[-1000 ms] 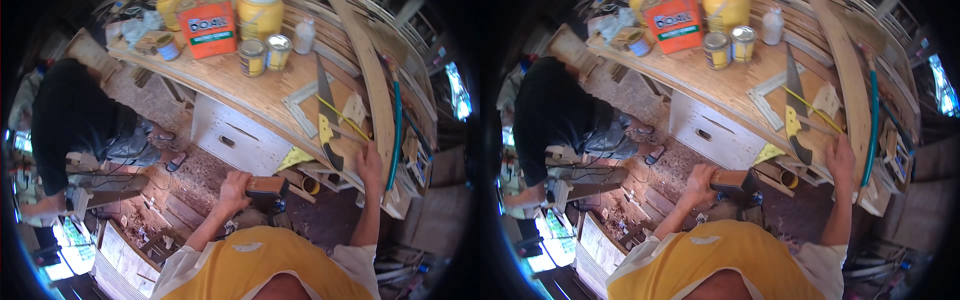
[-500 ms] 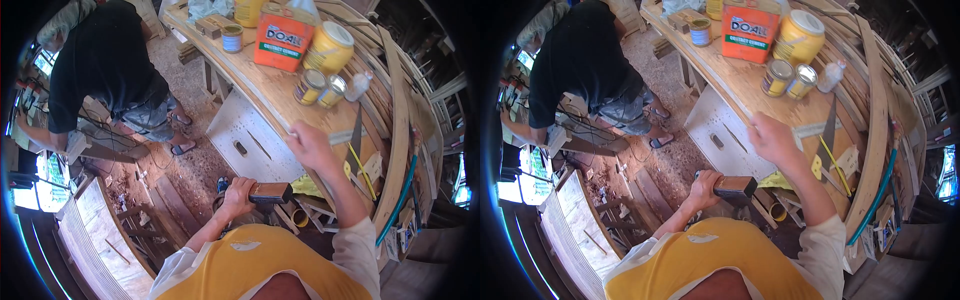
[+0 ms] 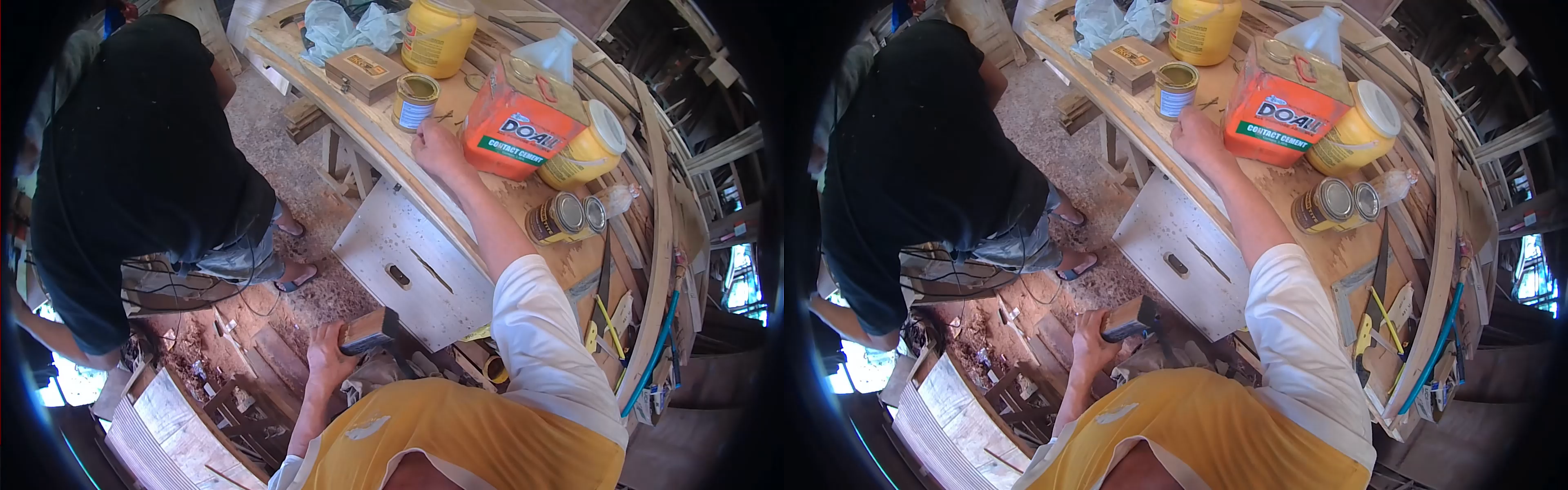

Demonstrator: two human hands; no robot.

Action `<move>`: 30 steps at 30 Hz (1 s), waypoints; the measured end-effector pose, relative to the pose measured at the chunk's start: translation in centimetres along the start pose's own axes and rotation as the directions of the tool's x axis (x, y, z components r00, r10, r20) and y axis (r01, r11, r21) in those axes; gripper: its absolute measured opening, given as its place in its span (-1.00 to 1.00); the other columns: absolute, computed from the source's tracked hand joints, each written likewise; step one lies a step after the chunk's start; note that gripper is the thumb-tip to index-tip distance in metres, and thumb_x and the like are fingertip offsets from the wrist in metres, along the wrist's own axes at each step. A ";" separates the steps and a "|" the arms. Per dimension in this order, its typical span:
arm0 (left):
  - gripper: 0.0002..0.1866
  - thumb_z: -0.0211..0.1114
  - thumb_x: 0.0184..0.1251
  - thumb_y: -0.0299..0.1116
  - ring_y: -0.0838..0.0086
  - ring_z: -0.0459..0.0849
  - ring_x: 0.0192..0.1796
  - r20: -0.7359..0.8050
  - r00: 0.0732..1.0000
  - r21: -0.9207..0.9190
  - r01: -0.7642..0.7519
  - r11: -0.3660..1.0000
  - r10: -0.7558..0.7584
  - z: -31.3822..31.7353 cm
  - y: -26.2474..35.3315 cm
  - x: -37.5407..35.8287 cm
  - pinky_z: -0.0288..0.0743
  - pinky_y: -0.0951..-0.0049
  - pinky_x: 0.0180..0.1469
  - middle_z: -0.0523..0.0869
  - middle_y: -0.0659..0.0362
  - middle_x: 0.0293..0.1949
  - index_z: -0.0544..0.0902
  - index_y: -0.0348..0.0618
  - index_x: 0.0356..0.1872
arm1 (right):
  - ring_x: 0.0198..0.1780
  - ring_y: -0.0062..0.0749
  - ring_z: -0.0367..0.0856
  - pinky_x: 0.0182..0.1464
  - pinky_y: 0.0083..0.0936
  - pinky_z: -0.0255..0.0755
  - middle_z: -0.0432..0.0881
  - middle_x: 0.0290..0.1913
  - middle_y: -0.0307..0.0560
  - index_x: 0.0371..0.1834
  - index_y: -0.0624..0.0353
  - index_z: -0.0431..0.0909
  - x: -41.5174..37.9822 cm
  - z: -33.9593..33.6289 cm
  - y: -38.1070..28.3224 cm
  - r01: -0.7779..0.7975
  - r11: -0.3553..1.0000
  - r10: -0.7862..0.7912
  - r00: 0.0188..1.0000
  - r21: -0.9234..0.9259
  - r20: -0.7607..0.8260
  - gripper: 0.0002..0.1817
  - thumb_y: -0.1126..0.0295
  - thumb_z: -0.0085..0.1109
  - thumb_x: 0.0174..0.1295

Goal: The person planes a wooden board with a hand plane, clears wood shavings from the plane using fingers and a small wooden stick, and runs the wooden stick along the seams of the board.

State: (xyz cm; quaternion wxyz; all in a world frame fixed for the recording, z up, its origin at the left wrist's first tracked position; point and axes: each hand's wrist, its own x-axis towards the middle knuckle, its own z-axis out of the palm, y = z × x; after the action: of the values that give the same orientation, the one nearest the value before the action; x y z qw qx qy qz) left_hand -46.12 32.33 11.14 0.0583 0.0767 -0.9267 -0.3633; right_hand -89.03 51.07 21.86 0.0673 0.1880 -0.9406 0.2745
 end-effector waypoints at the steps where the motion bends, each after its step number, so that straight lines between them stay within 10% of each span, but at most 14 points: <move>1: -0.37 0.58 -0.14 -0.39 -0.12 0.61 0.05 0.011 1.000 0.006 0.004 1.000 -0.004 -0.4 -0.5 0.4 0.55 -0.03 0.13 0.70 -0.05 -0.03 0.64 -0.11 0.11 | 0.03 0.25 0.69 0.07 0.07 0.56 0.67 -0.06 0.36 -0.08 0.32 0.59 0.4 0.0 0.2 -0.014 1.000 0.014 1.000 -0.008 0.002 -0.74 0.34 0.15 0.30; 13: -0.34 0.55 -0.20 -0.44 -0.13 0.61 0.05 0.065 0.997 -0.127 0.050 0.991 -0.042 -0.5 -1.7 2.2 0.54 -0.04 0.13 0.69 -0.05 -0.03 0.63 -0.10 0.11 | 0.29 0.19 0.64 0.26 -0.05 0.59 0.55 0.26 0.42 0.29 0.41 0.36 4.3 -0.4 -2.8 -0.430 0.862 0.439 0.898 -0.270 -0.029 -0.46 0.33 0.22 0.34; 25: -0.40 0.58 -0.15 -0.43 0.03 0.67 -0.04 0.021 0.987 -0.316 0.160 0.935 -0.161 0.7 -0.6 -1.1 0.56 0.08 0.04 0.72 -0.02 -0.13 0.66 -0.20 0.07 | 0.16 0.27 0.72 0.16 0.00 0.56 0.70 0.12 0.43 0.26 0.42 0.35 -5.7 -3.3 -6.4 -0.371 0.888 0.379 0.925 -0.271 -0.024 -0.47 0.38 0.18 0.27; 29: -0.51 0.60 -0.02 -0.45 0.47 0.70 -0.17 0.301 0.923 -0.700 0.385 0.602 -0.241 0.8 1.1 -0.8 0.57 0.39 -0.09 0.75 0.16 -0.16 0.69 -0.29 0.01 | -0.34 -0.21 0.65 -0.25 -0.28 0.57 0.66 -0.29 -0.05 0.11 0.28 0.49 -14.1 -4.4 -0.3 -0.068 0.957 0.153 0.944 0.282 -0.292 -0.68 0.44 0.16 0.31; 30: -0.52 0.60 0.00 -0.46 0.50 0.69 -0.19 0.355 0.909 -0.765 0.417 0.491 -0.219 0.6 2.5 -0.4 0.57 0.42 -0.11 0.75 0.18 -0.16 0.69 -0.30 0.01 | -0.41 -0.40 0.53 -0.38 -0.44 0.44 0.57 -0.33 -0.15 0.05 0.26 0.53 -16.2 -6.3 1.0 -0.245 0.739 0.328 0.945 0.627 -0.017 -0.74 0.46 0.16 0.32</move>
State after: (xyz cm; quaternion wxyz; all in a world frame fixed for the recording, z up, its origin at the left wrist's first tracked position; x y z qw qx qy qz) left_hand -46.10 34.58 12.43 -0.0791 0.1719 -0.6154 -0.7652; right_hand -74.40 60.41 22.94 0.0184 0.0347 -0.8101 0.5850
